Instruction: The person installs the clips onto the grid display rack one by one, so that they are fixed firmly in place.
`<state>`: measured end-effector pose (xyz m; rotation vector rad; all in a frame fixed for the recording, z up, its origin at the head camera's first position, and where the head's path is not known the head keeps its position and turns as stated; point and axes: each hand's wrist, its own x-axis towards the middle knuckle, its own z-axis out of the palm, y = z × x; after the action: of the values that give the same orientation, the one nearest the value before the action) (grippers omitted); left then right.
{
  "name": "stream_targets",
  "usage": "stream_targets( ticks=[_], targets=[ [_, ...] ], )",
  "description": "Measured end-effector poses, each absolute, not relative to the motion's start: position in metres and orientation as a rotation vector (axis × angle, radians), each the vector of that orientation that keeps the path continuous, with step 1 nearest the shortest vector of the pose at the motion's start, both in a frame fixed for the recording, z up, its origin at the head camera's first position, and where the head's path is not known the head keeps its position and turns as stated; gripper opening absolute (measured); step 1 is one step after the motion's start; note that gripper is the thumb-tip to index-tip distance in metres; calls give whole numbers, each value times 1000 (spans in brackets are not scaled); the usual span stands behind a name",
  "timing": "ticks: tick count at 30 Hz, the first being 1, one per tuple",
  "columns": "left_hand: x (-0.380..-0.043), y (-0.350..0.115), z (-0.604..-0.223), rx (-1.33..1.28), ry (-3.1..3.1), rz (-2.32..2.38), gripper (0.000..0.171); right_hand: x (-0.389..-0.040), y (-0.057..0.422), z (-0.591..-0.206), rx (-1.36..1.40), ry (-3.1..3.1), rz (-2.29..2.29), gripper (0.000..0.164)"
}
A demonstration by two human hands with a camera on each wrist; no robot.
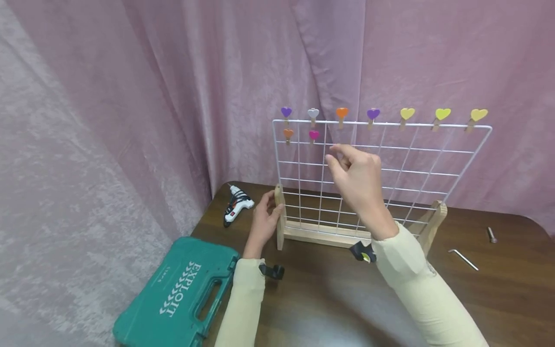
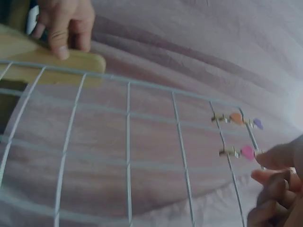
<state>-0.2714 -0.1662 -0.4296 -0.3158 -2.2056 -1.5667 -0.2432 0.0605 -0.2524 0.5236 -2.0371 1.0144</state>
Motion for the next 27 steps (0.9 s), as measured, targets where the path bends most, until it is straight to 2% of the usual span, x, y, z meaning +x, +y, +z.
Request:
stream_targets(
  ticks=[15,27],
  targets=[
    [-275,-167,-429,-322,-2179,-1599,39,-215,144,-300,520,-2432,931,20],
    [-268,-165,-423,-331,-2174,-1583,38,-190,211,-351,490,-2573,842,14]
  ],
)
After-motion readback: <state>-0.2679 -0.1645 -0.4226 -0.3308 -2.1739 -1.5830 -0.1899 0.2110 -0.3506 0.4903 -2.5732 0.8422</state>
